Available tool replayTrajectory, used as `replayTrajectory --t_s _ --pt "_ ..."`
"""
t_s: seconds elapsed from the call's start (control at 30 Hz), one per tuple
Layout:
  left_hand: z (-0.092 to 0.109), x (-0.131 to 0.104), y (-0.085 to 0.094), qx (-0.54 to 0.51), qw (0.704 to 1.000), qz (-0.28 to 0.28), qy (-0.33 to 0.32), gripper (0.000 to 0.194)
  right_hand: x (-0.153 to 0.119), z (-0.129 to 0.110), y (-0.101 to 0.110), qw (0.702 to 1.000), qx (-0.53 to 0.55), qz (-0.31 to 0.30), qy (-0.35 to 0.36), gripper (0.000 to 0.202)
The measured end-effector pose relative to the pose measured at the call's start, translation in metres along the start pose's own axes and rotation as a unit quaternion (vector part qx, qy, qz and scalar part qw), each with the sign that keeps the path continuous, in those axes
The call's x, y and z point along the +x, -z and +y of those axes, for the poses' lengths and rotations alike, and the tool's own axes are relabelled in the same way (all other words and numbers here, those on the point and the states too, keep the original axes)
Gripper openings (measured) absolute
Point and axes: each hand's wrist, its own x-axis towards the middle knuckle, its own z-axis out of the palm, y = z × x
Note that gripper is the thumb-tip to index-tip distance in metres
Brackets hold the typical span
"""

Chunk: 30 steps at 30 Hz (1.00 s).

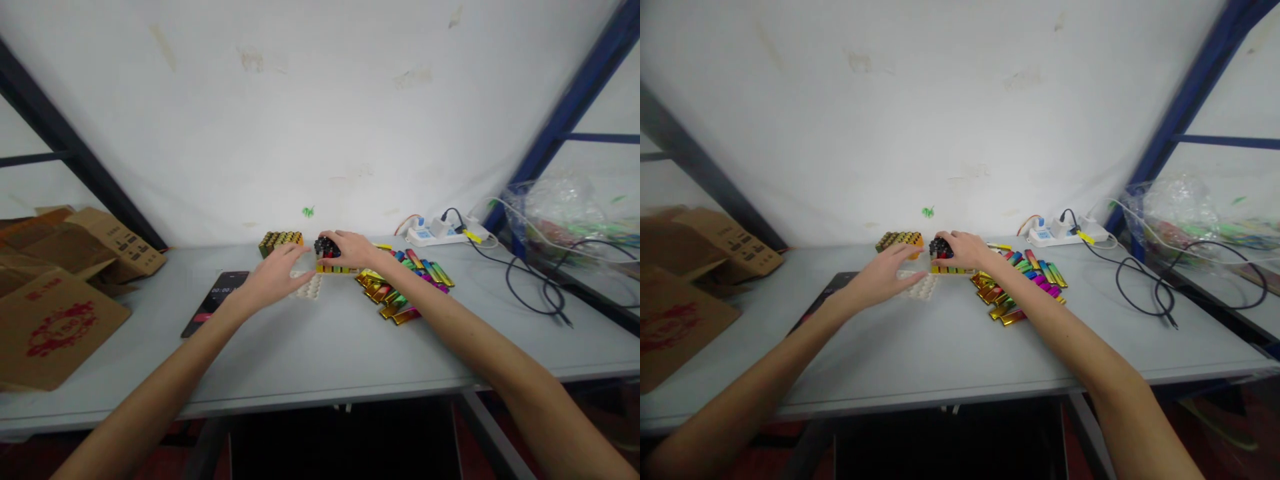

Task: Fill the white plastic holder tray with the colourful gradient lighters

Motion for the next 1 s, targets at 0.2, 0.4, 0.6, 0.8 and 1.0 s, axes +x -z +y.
replayTrajectory --t_s 0.2,0.4,0.6,0.8,1.0 --pt "0.005 -0.021 -0.016 0.024 0.99 -0.131 0.034 0.074 -0.001 -0.003 0.002 1.0 -0.017 -0.018 0.013 0.084" --pt "0.009 -0.027 -0.005 0.118 0.966 -0.199 0.114 0.067 0.005 -0.005 0.004 0.998 -0.024 -0.047 0.026 0.085" --pt "0.008 -0.029 0.003 0.166 0.947 -0.227 0.156 0.055 0.004 -0.003 0.002 0.998 -0.004 -0.038 0.053 0.085" --pt "-0.007 -0.031 -0.001 0.18 0.946 -0.212 0.165 0.051 -0.011 -0.016 0.004 0.99 0.036 -0.047 0.13 0.081" --pt "-0.04 -0.035 -0.01 0.08 0.978 -0.15 0.125 0.035 -0.03 -0.034 0.01 0.982 0.054 -0.065 0.166 0.081"
